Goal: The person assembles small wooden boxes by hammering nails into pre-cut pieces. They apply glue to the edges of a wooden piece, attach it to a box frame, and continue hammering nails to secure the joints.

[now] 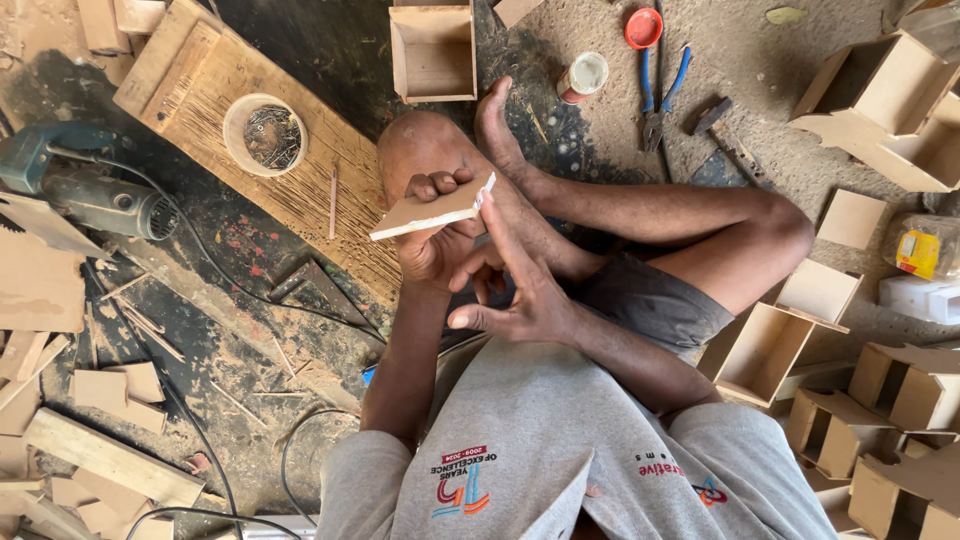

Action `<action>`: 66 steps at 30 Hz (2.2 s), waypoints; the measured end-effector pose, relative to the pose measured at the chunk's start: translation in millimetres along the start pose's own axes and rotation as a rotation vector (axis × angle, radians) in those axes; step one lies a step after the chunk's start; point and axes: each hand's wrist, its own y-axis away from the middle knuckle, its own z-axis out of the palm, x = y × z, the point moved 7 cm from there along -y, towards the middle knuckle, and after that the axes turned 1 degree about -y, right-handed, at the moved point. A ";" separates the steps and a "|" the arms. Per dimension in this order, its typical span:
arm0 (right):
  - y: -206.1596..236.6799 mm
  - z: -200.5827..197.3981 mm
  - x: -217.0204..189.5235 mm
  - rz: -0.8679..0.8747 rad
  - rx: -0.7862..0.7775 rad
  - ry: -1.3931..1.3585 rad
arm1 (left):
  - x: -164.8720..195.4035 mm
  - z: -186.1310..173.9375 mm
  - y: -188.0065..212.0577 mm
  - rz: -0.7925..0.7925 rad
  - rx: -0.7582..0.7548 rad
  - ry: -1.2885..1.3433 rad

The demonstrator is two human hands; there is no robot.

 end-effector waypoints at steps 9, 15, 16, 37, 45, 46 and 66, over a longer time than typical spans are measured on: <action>-3.1 -0.9 8.0 0.055 0.023 0.018 | 4.0 -1.9 1.4 0.013 0.010 -0.034; -0.8 -5.2 -5.1 -0.160 0.037 0.301 | 2.1 -0.9 0.2 -0.006 -0.012 0.033; -2.0 -8.2 -1.0 -0.120 0.058 0.267 | 2.4 -2.0 -2.1 0.006 -0.013 0.012; -3.0 -68.6 58.2 0.239 0.357 0.171 | 20.5 -4.2 -13.8 0.100 0.280 -0.347; -26.9 -91.6 93.4 0.211 0.426 0.282 | 93.4 -16.5 -20.2 0.263 0.506 -0.449; -35.7 -95.1 99.5 0.181 0.424 0.268 | 97.1 -21.6 -21.5 0.265 0.561 -0.484; -244.5 -144.3 228.0 0.169 0.207 -0.255 | 24.7 -168.4 -157.3 0.052 0.977 -0.424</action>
